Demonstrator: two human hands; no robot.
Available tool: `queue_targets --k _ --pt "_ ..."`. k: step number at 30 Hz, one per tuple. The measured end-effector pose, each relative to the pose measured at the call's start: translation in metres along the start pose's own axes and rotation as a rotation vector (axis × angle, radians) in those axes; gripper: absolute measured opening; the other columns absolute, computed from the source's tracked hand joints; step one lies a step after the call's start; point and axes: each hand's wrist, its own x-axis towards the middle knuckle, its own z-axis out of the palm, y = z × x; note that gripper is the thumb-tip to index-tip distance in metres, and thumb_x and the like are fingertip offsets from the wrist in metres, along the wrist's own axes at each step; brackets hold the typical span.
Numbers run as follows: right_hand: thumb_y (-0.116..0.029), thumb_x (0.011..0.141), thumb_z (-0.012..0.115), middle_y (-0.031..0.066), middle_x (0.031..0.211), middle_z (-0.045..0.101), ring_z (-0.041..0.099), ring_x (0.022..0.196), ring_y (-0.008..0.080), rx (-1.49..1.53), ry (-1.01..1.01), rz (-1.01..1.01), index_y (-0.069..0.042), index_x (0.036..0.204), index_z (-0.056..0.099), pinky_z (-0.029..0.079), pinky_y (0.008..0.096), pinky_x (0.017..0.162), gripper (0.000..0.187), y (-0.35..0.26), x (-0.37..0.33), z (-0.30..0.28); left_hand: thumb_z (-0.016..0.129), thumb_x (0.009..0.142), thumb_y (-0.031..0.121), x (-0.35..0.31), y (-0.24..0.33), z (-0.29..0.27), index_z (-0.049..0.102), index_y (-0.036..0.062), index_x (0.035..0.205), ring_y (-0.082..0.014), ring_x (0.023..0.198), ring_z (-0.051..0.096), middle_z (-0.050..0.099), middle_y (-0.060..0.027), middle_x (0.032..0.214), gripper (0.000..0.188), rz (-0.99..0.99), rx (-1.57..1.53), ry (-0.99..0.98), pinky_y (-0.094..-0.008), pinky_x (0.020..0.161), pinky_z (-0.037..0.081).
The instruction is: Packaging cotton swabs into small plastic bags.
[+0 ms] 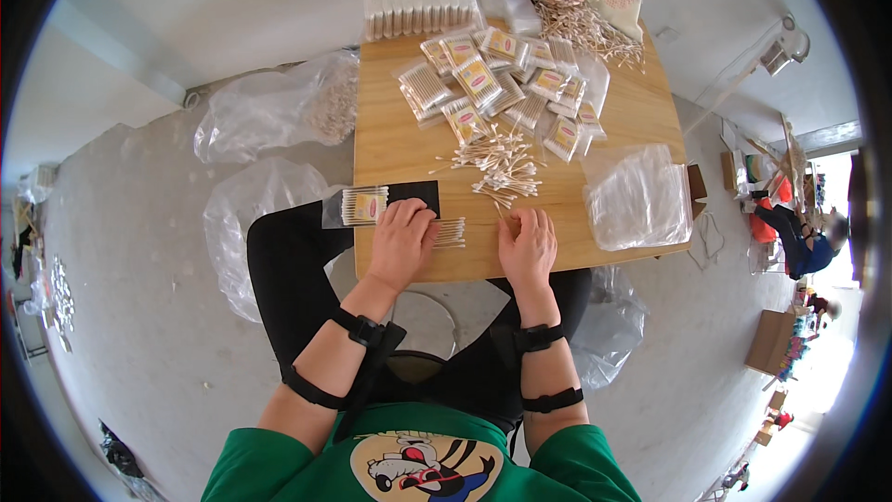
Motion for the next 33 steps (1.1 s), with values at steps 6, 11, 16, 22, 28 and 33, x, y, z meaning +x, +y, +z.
queue_targets --k 6,11,16,22,28,33 --pt "-0.01 0.083 0.069 0.012 0.089 0.062 0.06 0.088 0.0347 -0.023 -0.069 -0.047 -0.007 0.089 0.062 0.05 0.0446 0.075 0.01 -0.001 0.0 0.007 0.068 0.087 0.014 -0.002 -0.007 0.001 0.065 0.0066 0.092 -0.0307 0.099 0.058 0.061 -0.0087 0.104 0.01 0.012 -0.034 0.027 -0.0419 0.085 0.047" --pt "-0.009 0.081 0.069 0.0096 0.088 0.062 0.06 0.088 0.0326 0.062 -0.075 -0.18 -0.007 0.083 0.064 0.051 0.0433 0.075 0.006 -0.023 0.02 0.02 0.066 0.088 0.014 -0.002 -0.004 -0.002 0.065 0.006 0.094 -0.032 0.099 0.059 0.062 -0.0099 0.104 0.01 -0.005 -0.068 0.014 -0.0427 0.087 0.047" --pt "-0.009 0.08 0.07 0.0079 0.085 0.063 0.061 0.088 0.0312 0.08 -0.202 -0.28 -0.008 0.082 0.067 0.051 0.0414 0.074 0.004 -0.044 0.036 0.032 0.066 0.089 0.014 -0.002 -0.002 -0.002 0.067 0.0044 0.103 -0.034 0.107 0.058 0.061 -0.012 0.115 0.017 -0.071 -0.115 0.113 -0.0436 0.095 0.046" --pt "-0.01 0.078 0.073 0.0096 0.085 0.063 0.061 0.087 0.0323 0.246 -0.04 -0.153 -0.007 0.082 0.064 0.05 0.0439 0.074 0.01 -0.033 0.026 0.021 0.066 0.089 0.016 -0.005 -0.004 0.0 0.068 0.0056 0.102 -0.0332 0.113 0.056 0.061 -0.0114 0.117 0.017 -0.02 -0.045 0.032 -0.0437 0.096 0.045" --pt "-0.011 0.081 0.072 0.0101 0.087 0.062 0.061 0.087 0.0337 0.037 -0.046 -0.024 -0.009 0.089 0.064 0.049 0.0443 0.075 0.012 0.009 0.02 0.008 0.064 0.091 0.018 -0.004 -0.005 0.0 0.067 0.0057 0.095 -0.0334 0.112 0.057 0.062 -0.0107 0.114 0.013 -0.029 -0.086 0.031 -0.0442 0.095 0.045" --pt "-0.009 0.082 0.071 0.0095 0.087 0.061 0.061 0.088 0.0333 0.04 -0.042 -0.106 -0.008 0.087 0.064 0.05 0.044 0.075 0.008 0.005 0.018 0.014 0.063 0.091 0.017 -0.003 -0.005 -0.002 0.067 0.0046 0.095 -0.0344 0.109 0.058 0.062 -0.012 0.113 0.013 -0.009 -0.104 0.044 -0.0441 0.094 0.046"
